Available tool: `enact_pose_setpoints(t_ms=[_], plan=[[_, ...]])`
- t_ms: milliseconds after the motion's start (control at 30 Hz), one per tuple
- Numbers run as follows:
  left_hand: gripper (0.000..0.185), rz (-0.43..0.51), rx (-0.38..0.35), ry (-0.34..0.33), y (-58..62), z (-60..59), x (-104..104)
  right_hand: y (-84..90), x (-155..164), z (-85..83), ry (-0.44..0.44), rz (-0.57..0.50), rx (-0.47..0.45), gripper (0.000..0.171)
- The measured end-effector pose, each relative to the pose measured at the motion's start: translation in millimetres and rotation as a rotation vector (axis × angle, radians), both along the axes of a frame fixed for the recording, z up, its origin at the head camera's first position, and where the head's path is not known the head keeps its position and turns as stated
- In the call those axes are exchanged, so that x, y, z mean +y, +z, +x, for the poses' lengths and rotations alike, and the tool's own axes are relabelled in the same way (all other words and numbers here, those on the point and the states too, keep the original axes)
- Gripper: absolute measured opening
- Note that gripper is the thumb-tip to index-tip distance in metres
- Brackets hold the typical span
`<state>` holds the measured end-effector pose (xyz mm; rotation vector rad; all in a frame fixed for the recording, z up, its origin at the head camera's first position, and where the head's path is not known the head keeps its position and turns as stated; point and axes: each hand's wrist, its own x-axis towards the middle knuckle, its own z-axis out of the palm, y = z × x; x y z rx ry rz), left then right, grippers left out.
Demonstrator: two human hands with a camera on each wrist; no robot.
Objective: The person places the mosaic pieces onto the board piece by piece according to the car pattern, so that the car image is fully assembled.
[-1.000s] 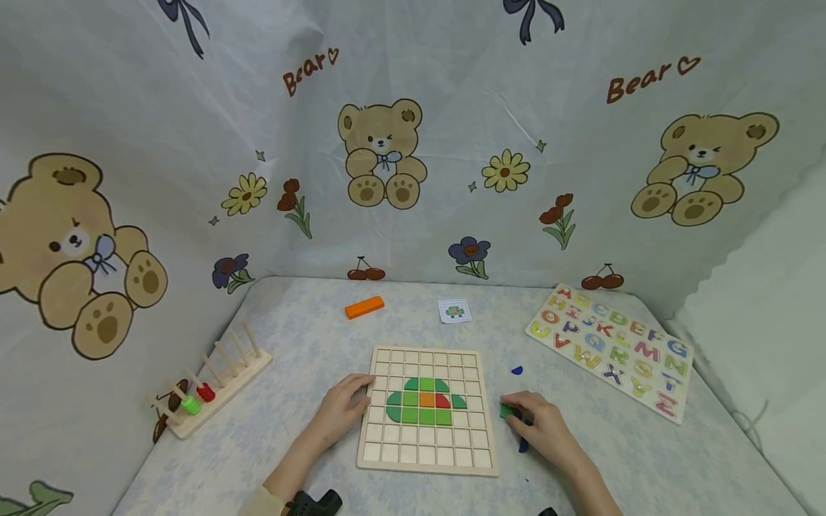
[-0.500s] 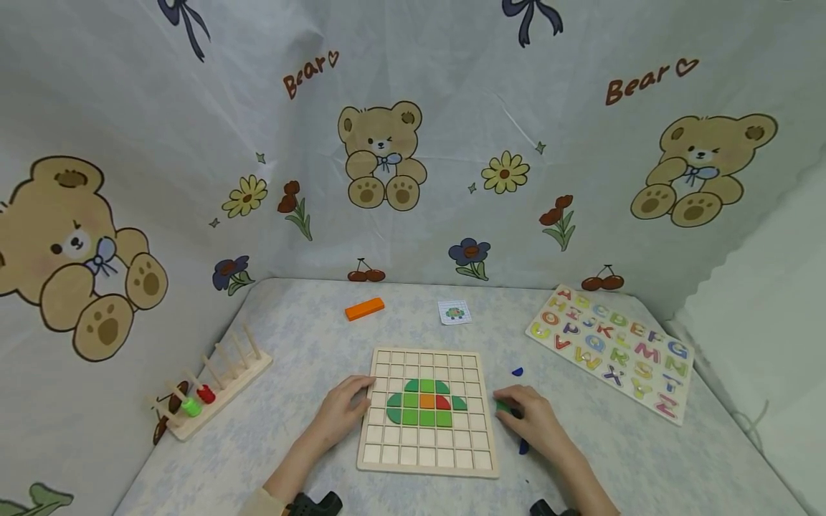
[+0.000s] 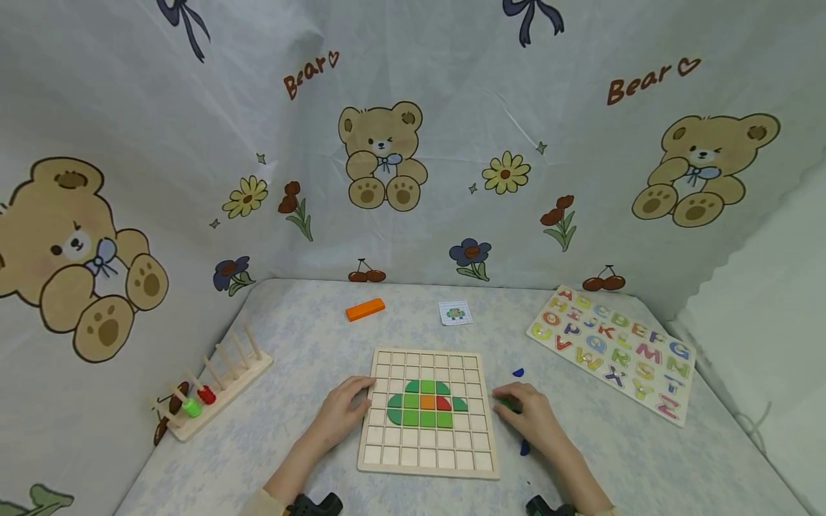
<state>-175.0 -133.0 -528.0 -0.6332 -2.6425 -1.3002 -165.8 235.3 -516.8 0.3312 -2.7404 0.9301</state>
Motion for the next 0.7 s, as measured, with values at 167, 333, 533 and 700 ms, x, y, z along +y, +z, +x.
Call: enact_pose_setpoints(t_ms=[167, 333, 533, 700], plan=[[0.039, 0.006, 0.007, -0.007, -0.9, -0.6, -0.2, -0.2, 2.9, 0.9, -0.021, -0.014, -0.007, 0.021], [0.040, 0.001, 0.011, -0.001, -2.1, -1.4, 0.2, 1.8, 9.2, 5.5, -0.006, -0.022, -0.016, 0.020], [0.040, -0.006, 0.006, 0.003, -2.6, -1.2, 0.3, 0.0, 21.4, 12.0, 0.040, -0.013, 0.006, 0.029], [0.040, -0.007, 0.002, 0.003, -1.7, -0.9, 0.2, -2.8, 27.1, 14.3, 0.065, -0.018, -0.007, 0.033]])
